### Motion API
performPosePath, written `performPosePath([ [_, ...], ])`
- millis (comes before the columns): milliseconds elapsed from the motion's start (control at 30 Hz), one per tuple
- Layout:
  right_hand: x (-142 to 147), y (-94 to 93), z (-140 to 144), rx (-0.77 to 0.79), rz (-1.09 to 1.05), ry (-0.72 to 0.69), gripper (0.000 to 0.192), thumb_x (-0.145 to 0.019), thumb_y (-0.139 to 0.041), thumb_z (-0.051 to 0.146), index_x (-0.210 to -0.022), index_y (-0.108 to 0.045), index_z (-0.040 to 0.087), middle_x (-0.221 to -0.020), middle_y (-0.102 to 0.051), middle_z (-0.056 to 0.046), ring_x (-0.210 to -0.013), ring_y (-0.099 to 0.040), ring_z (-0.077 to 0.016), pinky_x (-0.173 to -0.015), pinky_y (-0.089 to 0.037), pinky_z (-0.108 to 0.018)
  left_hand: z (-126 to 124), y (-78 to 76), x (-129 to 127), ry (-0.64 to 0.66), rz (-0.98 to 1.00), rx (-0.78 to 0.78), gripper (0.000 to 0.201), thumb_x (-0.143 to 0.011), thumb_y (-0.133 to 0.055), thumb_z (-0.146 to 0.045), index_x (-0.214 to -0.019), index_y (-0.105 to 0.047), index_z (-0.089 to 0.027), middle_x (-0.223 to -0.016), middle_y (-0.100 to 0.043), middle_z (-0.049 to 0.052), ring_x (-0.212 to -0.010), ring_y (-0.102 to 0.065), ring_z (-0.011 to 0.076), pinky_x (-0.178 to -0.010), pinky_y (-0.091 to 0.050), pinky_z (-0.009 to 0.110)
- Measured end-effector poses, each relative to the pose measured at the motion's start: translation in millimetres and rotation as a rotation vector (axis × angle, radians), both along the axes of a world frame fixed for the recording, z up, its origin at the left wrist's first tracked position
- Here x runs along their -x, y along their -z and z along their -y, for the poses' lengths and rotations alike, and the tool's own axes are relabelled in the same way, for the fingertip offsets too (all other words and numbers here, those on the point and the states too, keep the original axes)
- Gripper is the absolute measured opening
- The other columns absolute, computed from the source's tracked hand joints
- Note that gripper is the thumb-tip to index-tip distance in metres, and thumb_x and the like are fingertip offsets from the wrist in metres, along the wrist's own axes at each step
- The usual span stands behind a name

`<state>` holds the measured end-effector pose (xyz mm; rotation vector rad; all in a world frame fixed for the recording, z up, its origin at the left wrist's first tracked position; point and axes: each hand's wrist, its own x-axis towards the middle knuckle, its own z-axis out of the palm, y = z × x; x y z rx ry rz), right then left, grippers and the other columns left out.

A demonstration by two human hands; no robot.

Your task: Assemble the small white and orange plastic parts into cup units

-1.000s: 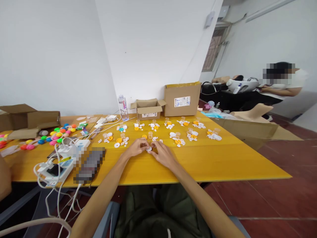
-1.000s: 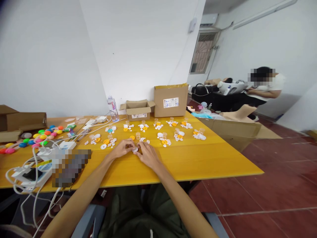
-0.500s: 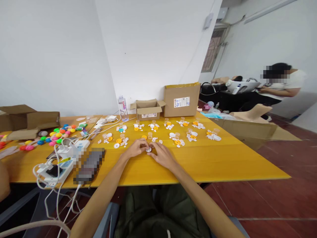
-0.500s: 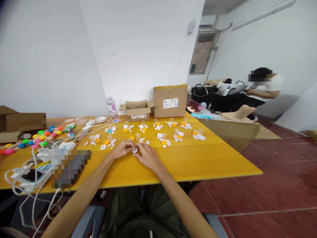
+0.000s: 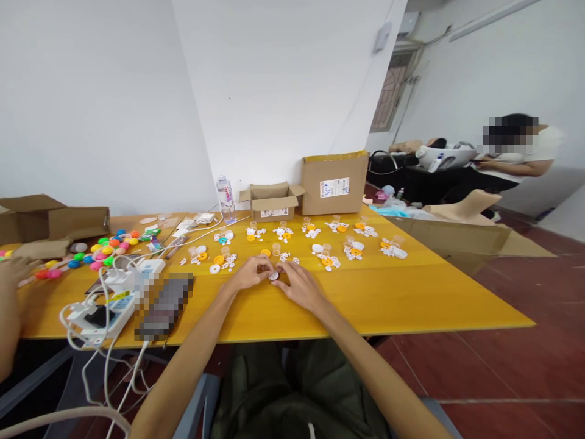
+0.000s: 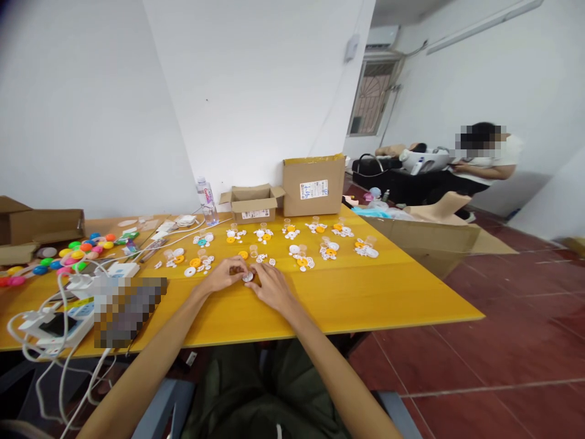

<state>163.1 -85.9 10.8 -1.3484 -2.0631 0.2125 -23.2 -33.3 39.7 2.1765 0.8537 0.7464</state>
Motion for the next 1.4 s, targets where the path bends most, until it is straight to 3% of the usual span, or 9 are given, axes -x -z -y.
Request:
performPosePath([
  [333, 2, 6.0, -3, -0.027, -0.026, 0.008, 0.017, -0.086, -0.068, 0.027, -0.102, -0.063, 0.023, -0.104, -0.069, -0.006, -0.098, -0.064, -0.0213, -0.087, -0.048, -0.033, -1, 0.3, 2, -0.014, -0.018, -0.004, 0.017, -0.084, -0.063, -0.032, -0.077, -0.066, -0.018, -0.078, -0.061, 0.001, -0.07, -0.054, 0.0134, -0.069, -0.047, 0.026],
  [533, -4, 11.1, -7, -0.122, -0.039, 0.062, 0.01, -0.092, -0.057, 0.02, -0.099, -0.064, 0.023, -0.1, -0.07, -0.006, -0.094, -0.065, -0.0212, -0.082, -0.051, -0.032, -1, 0.0, 3, -0.051, -0.011, -0.011, 0.007, -0.08, -0.058, -0.019, -0.084, -0.064, -0.018, -0.074, -0.059, -0.001, -0.068, -0.052, 0.0136, -0.069, -0.045, 0.026],
  [767, -4, 16.8, -23, -0.284, 0.222, 0.148, 0.023, -0.09, -0.051, 0.007, -0.097, -0.067, 0.022, -0.104, -0.068, -0.01, -0.097, -0.061, -0.024, -0.083, -0.05, -0.036, -3, 2.0, 4, -0.149, 0.016, -0.052, 0.016, -0.073, -0.051, -0.01, -0.084, -0.059, -0.018, -0.073, -0.057, -0.003, -0.067, -0.051, 0.0133, -0.068, -0.043, 0.025],
  [1067, -1, 8.1, -50, -0.405, 0.435, -0.013, 0.028, -0.087, -0.054, 0.003, -0.102, -0.069, 0.021, -0.116, -0.066, -0.011, -0.102, -0.059, -0.0227, -0.082, -0.049, -0.034, 0, 2.9, 5, -0.121, -0.131, -0.098, 0.005, -0.079, -0.055, -0.022, -0.083, -0.057, -0.02, -0.074, -0.057, -0.002, -0.069, -0.052, 0.0145, -0.068, -0.044, 0.027],
  [1200, 0, 6.0, -58, -0.42, 0.499, -0.068, 0.025, -0.088, -0.056, 0.005, -0.103, -0.069, 0.021, -0.115, -0.066, -0.01, -0.106, -0.058, -0.0218, -0.085, -0.048, -0.033, 1, 4.9, 6, -0.104, -0.18, -0.165, 0.021, -0.083, -0.061, -0.041, -0.085, -0.057, -0.021, -0.083, -0.061, 0.001, -0.077, -0.055, 0.0168, -0.074, -0.046, 0.029],
  [1400, -1, 7.0, -62, -0.431, 0.577, -0.101, 0.019, -0.092, -0.056, 0.011, -0.101, -0.07, 0.021, -0.113, -0.066, -0.01, -0.111, -0.057, -0.0221, -0.086, -0.048, -0.034, 1, 5.8, 4, -0.079, -0.241, -0.204, 0.028, -0.075, -0.071, -0.044, -0.084, -0.056, -0.022, -0.089, -0.063, 0.002, -0.081, -0.058, 0.0195, -0.078, -0.048, 0.032],
])
